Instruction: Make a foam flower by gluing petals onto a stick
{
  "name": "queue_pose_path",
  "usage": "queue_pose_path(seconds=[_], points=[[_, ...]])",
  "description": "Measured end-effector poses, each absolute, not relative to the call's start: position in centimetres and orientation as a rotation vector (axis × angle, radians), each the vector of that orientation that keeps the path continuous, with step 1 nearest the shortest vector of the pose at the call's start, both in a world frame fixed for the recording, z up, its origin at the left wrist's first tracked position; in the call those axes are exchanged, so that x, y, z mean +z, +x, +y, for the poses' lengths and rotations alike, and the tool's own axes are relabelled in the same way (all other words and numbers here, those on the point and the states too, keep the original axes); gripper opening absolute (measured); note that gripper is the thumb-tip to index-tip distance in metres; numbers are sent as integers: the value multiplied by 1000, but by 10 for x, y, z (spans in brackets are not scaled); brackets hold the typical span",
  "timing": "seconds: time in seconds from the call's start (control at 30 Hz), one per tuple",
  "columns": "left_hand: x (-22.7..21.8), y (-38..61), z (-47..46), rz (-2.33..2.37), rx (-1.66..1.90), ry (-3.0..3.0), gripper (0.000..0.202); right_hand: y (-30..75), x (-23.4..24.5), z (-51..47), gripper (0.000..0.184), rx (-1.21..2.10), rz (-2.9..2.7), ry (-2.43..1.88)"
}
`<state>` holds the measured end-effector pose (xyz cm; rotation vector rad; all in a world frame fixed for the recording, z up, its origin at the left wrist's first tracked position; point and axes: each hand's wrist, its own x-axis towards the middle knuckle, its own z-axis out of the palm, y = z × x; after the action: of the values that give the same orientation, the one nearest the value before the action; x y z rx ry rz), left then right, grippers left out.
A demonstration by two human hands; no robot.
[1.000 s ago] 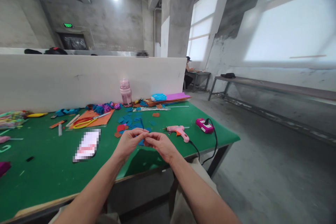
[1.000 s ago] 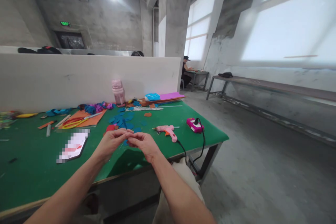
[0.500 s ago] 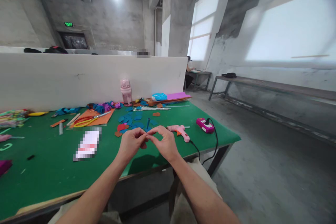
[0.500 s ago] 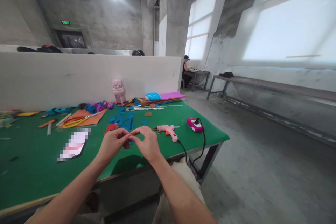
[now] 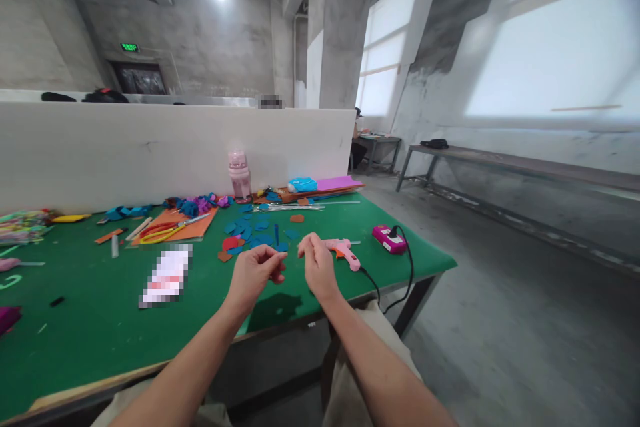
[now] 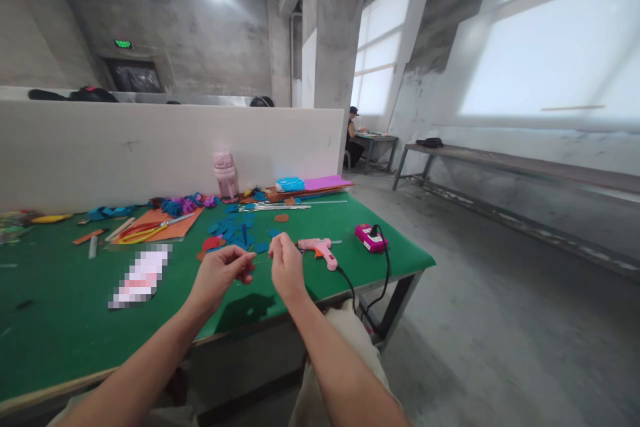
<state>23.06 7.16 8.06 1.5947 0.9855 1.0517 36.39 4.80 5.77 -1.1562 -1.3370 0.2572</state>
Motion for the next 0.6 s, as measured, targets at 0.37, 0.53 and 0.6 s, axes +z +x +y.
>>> queue_pose_path(seconds=[0.37,0.53,0.6], points=[[84,223,77,831,982,1327,29,375,52,56,20,515,-1287,-1140],[84,225,75,849,935,1376,28,375,52,56,14,389,-1356,-1106],[84,226,74,860,918,1399,27,372,53,56,17,487,-1302,-1084]])
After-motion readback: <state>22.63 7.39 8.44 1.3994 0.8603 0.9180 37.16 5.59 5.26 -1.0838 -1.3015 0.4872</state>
